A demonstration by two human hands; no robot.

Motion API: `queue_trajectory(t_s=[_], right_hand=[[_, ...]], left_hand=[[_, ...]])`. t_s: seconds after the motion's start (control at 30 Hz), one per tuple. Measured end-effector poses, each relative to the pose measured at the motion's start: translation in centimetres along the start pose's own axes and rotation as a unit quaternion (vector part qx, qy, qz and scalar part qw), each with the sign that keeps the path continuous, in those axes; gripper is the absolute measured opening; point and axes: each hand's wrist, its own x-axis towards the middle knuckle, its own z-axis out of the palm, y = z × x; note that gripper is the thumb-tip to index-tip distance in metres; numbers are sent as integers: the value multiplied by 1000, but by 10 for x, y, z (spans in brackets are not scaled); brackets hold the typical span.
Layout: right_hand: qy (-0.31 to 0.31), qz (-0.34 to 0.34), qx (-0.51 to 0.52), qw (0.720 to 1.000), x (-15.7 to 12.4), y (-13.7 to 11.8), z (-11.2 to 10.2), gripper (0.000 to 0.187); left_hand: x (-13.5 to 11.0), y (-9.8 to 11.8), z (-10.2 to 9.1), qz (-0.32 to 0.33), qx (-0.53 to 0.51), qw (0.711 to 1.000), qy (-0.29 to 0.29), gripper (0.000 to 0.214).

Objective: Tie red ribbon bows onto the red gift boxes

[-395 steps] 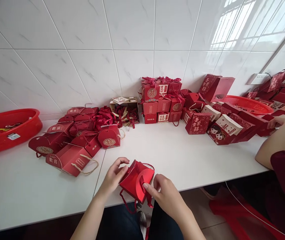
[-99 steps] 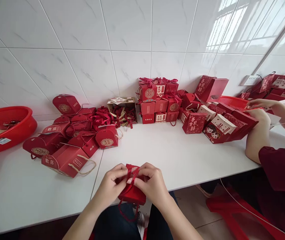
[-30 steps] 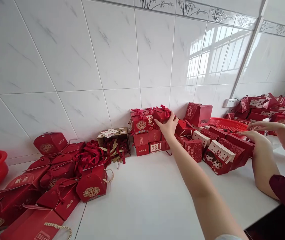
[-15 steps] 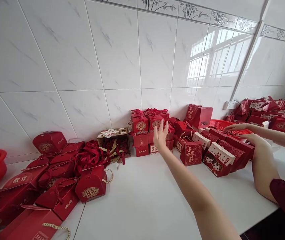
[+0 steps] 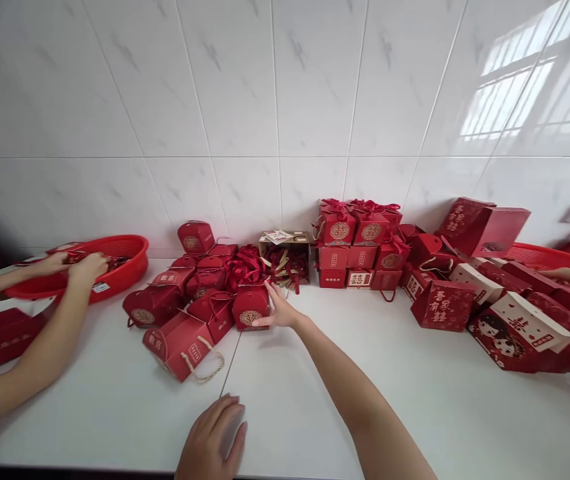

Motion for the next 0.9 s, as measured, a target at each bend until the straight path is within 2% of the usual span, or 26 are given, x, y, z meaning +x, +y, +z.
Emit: queue_trajectory(t_s=[0.1, 0.2, 0.27, 0.37, 0.5, 0.63, 0.7, 0.8, 0.83, 0.9], right_hand=[[2, -1, 30, 1000, -11, -3, 14, 114], [19, 9, 44, 999, -43, -6, 13, 108], [24, 18, 47, 998, -74, -9, 4, 105], [41, 43, 37, 998, -127, -19, -17, 100], [86, 111, 2, 990, -196, -35, -41, 94], [94, 141, -50, 984, -244, -45, -53, 95], [151, 126, -122, 973, -262, -52, -56, 102], [308, 79, -181, 931, -288, -63, -54, 100], [359, 60, -160, 917, -296, -67, -49, 93], [442, 26, -61, 895, -311, -70, -31, 64]], left_hand=[[-5, 4, -4, -28, -29, 999, -29, 20], [0, 3, -10, -79, -104, 989, -68, 16], [15, 0, -14, -130, -181, 972, -79, 16], [59, -9, -10, -182, -278, 941, -67, 19], [128, -25, 28, -214, -300, 928, -57, 22], [177, -34, 74, -245, -294, 921, -68, 25], [192, -38, 90, -266, -295, 915, -74, 23], [204, -39, 97, -282, -306, 906, -79, 23], [203, -38, 95, -279, -312, 905, -78, 25], [192, -32, 83, -267, -326, 904, -76, 30]])
